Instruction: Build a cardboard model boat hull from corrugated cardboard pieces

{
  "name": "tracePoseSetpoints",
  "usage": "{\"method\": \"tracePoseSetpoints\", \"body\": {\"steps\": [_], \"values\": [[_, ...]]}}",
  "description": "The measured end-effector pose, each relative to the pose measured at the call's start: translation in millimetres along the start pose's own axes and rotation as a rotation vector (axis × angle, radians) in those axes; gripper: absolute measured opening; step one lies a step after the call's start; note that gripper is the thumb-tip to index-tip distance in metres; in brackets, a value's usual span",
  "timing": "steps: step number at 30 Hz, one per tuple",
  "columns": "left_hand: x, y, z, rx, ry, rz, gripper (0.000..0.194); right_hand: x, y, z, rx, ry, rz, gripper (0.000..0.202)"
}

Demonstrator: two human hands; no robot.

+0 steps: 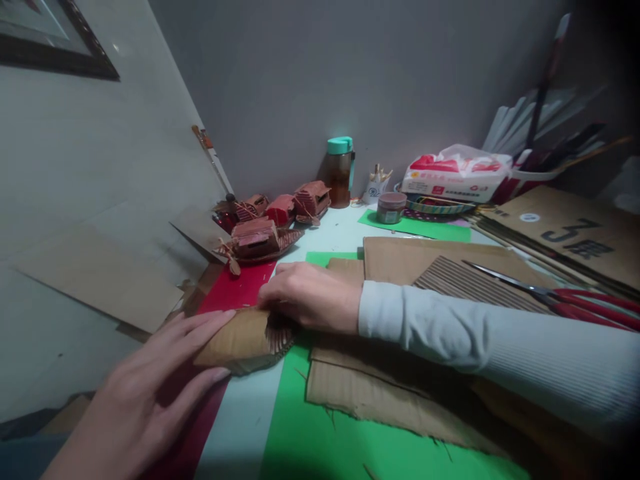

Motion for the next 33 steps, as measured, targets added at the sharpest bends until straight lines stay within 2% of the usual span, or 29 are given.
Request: {"method": "tracePoseSetpoints", "body": {"steps": [3, 6, 10, 11, 21, 26, 33], "values": [[-2, -2.7, 7, 0.005, 0.000, -0.031, 0.050, 0, -9, -7, -0.037, 0.038, -0.009, 0.028], [-5, -5.8, 14, 0.012, 0.005, -0.033, 0.046, -2, -17, -17, -0.090, 0.046, -0.006, 0.023], [-9, -5.7, 18, 0.037, -0.001, -0.023, 0.045, -7, -17, -24, -0.097, -0.008, -0.030, 0.048], [-10, -5.1, 18, 0.041, -0.002, -0.031, 0.046, -8, -15, -24, -0.095, -0.016, -0.036, 0.049], [-10, -3.3, 17, 0.065, 0.004, -0.055, 0.047, -8, -12, -15, -0.153, 0.043, -0.031, 0.039], [-11, -3.3, 16, 0.089, -0.047, -0.061, 0.048, -8, -13, -15, -0.161, 0.106, -0.020, 0.043], [-10, -1.8, 15, 0.117, -0.080, -0.047, 0.047, -4, -3, -23, -0.117, 0.162, 0.057, 0.044]]}}
Point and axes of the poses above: each hand's wrist, its own x-axis away from the middle knuckle, its own y-axis out of the palm, z = x × y, the point moved 4 cm from there along -x, towards the middle knuckle, and after that the axes turned 11 degrees about -y, right-handed, at the moved point
